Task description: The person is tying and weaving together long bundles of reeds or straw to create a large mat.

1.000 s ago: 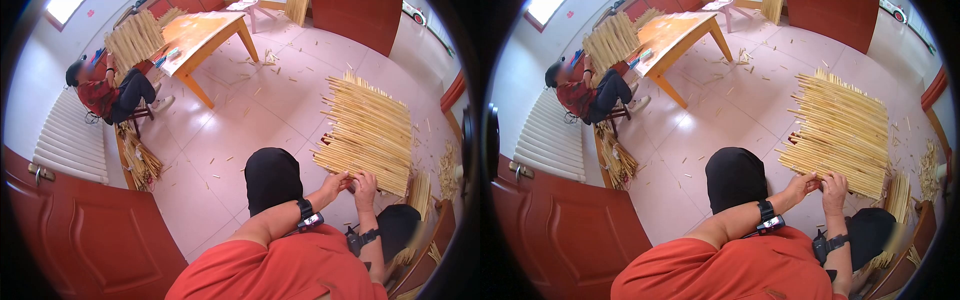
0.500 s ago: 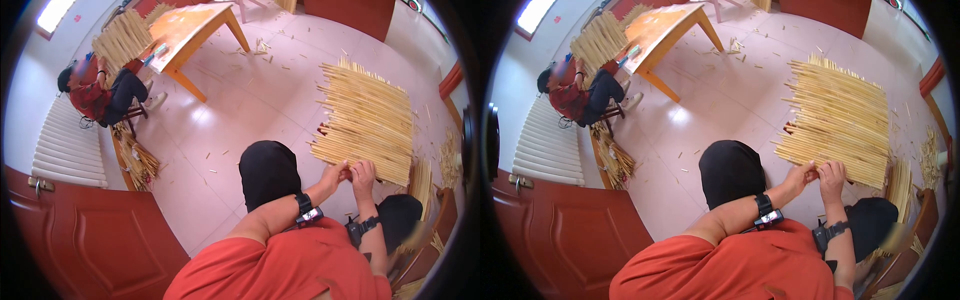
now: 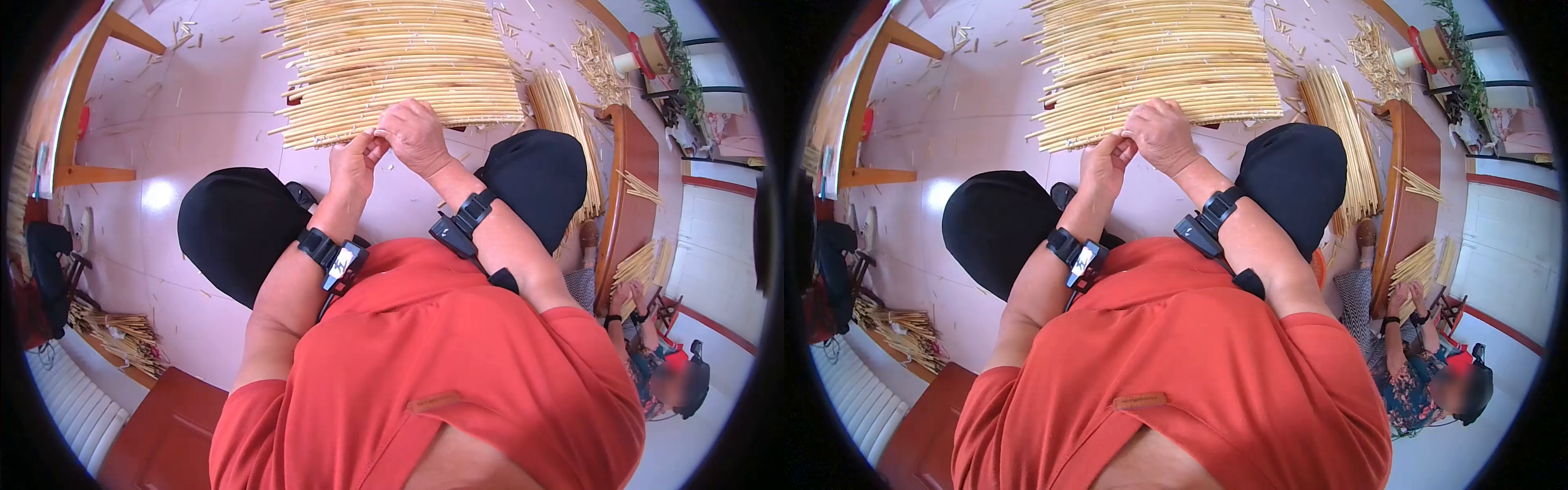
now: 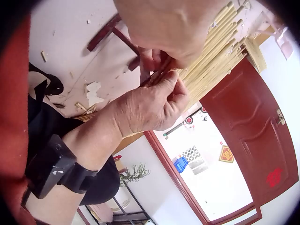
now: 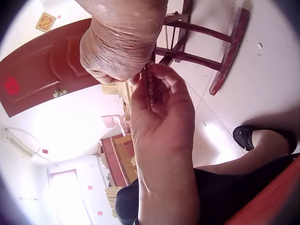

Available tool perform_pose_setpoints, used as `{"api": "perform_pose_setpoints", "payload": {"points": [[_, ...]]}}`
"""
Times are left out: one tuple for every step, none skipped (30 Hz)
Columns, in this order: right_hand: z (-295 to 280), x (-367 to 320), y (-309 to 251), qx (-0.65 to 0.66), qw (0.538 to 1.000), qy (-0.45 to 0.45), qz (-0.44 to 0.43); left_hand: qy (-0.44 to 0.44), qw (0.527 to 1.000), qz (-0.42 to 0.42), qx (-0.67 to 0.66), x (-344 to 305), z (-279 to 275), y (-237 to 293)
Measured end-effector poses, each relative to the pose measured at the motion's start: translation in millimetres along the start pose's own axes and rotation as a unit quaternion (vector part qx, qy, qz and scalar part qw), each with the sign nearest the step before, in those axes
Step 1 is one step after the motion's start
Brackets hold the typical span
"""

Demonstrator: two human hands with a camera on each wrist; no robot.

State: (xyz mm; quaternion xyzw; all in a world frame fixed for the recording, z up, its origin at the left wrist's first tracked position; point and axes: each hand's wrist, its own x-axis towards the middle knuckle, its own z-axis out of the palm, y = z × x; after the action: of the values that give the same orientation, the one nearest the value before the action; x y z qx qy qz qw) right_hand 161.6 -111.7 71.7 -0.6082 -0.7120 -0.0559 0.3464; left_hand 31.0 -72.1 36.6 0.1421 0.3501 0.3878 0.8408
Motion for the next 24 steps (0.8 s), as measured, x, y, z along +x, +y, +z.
{"api": "perform_pose_setpoints", "payload": {"points": [[0, 2, -1, 0.033, 0.999, 0.001, 0.008, 0.004, 1.0, 0.005, 0.021, 2, -2, -1], [2, 4, -3, 0.04, 0.999, 0.014, -0.004, 0.01, 0.999, 0.009, 0.041, 4, -4, -2], [1, 8, -5, 0.041, 0.999, 0.009, -0.001, 0.014, 0.999, 0.004, 0.038, 5, -6, -2], [-2, 16, -9, 0.047, 0.998, 0.015, -0.026, 0.015, 0.999, 0.013, 0.043, 7, -7, 1], [-7, 21, -11, 0.053, 0.997, 0.02, -0.051, 0.017, 0.999, 0.022, 0.047, 7, -7, 0], [-12, 24, -13, 0.051, 0.997, 0.011, -0.052, 0.026, 0.998, 0.035, 0.044, 3, -1, 2], [-23, 37, -20, 0.051, 0.998, 0.006, -0.047, 0.029, 0.998, 0.029, 0.043, 0, 5, 4], [-39, 55, -30, 0.066, 0.992, 0.072, -0.084, 0.027, 0.999, 0.031, 0.034, -5, 11, 5], [-46, 64, -37, 0.083, 0.979, 0.138, -0.122, 0.024, 0.999, 0.036, 0.026, -8, 12, 5], [-46, 62, -35, 0.084, 0.98, 0.139, -0.118, -0.003, 0.999, 0.02, 0.025, -1, 1, 2], [-47, 64, -29, 0.171, 0.972, 0.158, 0.028, -0.004, 0.999, 0.019, 0.031, -3, -5, 0], [-50, 68, -21, 0.254, 0.937, 0.173, 0.166, 0.001, 1.0, 0.008, 0.029, 1, -7, -2], [-53, 65, -13, 0.252, 0.938, 0.175, 0.16, 0.008, 1.0, -0.002, 0.025, 5, -7, -2], [-54, 53, -4, 0.219, 0.947, 0.124, 0.202, -0.003, 0.999, 0.0, 0.041, 6, -9, -4], [-48, 41, 3, 0.185, 0.949, 0.072, 0.243, -0.003, 0.999, 0.002, 0.038, 7, -8, -3], [-39, 30, 9, 0.185, 0.95, 0.07, 0.242, 0.008, 1.0, -0.014, 0.027, 6, -6, -3], [-30, 18, 13, 0.115, 0.979, 0.003, 0.171, 0.02, 0.999, -0.032, 0.017, 4, -5, -2], [-27, 16, 12, 0.042, 0.992, -0.062, 0.097, 0.019, 0.999, -0.031, 0.018, 4, -8, -3], [-24, 13, 9, 0.041, 0.993, -0.059, 0.096, 0.011, 0.999, -0.046, 0.021, 4, -10, -3], [-19, 9, 3, 0.028, 0.995, -0.058, 0.073, 0.002, 0.998, -0.06, 0.023, 6, -11, -3], [-15, 8, -1, 0.016, 0.997, -0.058, 0.049, 0.0, 0.998, -0.059, 0.024, 5, -9, -1], [-8, 7, 1, 0.019, 0.996, -0.067, 0.047, 0.001, 0.998, -0.061, 0.033, 3, -8, 0], [-5, 5, 2, 0.018, 0.997, -0.065, 0.046, 0.002, 0.997, -0.063, 0.043, 1, -6, 1], [-6, 4, -1, 0.004, 0.998, -0.053, 0.029, 0.01, 0.998, -0.053, 0.03, 3, -7, -2]]}}
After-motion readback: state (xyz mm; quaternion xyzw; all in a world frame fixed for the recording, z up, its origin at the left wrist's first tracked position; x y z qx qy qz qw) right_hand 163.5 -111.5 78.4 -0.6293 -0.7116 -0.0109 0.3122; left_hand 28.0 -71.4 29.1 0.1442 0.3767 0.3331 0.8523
